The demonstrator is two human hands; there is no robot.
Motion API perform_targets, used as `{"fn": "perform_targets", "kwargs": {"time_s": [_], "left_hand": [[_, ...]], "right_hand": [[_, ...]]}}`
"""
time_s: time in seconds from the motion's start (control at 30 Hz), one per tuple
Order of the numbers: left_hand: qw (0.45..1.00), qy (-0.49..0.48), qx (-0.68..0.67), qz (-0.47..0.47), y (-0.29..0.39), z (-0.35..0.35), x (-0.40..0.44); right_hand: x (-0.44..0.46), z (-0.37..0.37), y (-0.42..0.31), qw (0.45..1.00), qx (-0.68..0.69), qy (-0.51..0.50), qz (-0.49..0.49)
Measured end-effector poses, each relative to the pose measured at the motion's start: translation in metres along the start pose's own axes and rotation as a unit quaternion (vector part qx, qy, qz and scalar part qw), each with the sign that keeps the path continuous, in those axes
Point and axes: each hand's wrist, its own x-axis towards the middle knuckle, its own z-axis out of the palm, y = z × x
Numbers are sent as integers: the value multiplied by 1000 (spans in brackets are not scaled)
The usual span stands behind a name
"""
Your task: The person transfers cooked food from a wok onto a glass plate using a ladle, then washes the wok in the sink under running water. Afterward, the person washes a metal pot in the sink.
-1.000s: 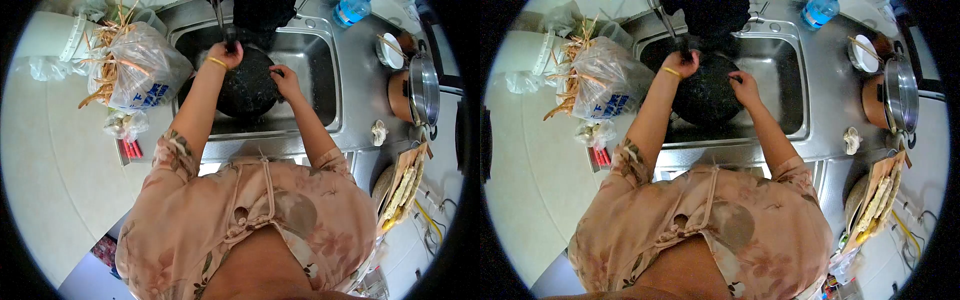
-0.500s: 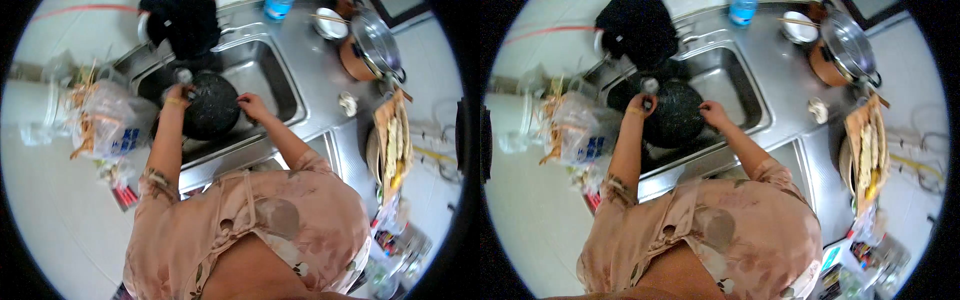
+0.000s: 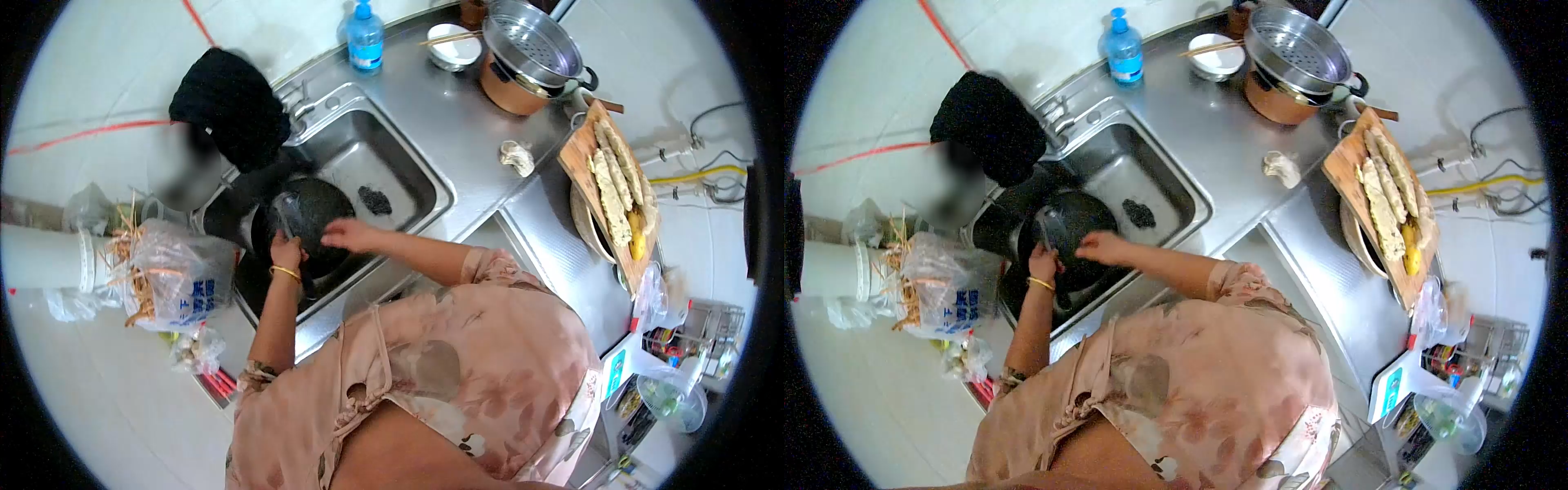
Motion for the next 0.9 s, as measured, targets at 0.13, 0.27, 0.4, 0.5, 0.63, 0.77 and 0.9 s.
{"fn": "perform_targets", "kwargs": {"time_s": [0.13,0.27,0.4,0.5,0.63,0.77,0.9], "left_hand": [[995,-28,-28,88,4,68,-14],[973,-159,-111,127,40,136,-55],[938,-276,-18,210,66,164,-71],[958,-253,17,135,59,159,-65],[989,-123,79,37,9,103,-29],[976,11,161,146,-38,16,-27],[894,196,345,206,-64,-63,-46]], "right_hand": [[-67,-2,-57,924,330,-140,138],[-91,-50,-21,899,429,-76,46],[-181,-134,-76,969,61,240,14],[-220,-210,-83,857,-162,488,-41],[-246,-320,-98,703,-324,632,-37],[-257,-483,-42,698,-429,562,115],[-266,-558,-21,703,-477,514,119]]}}
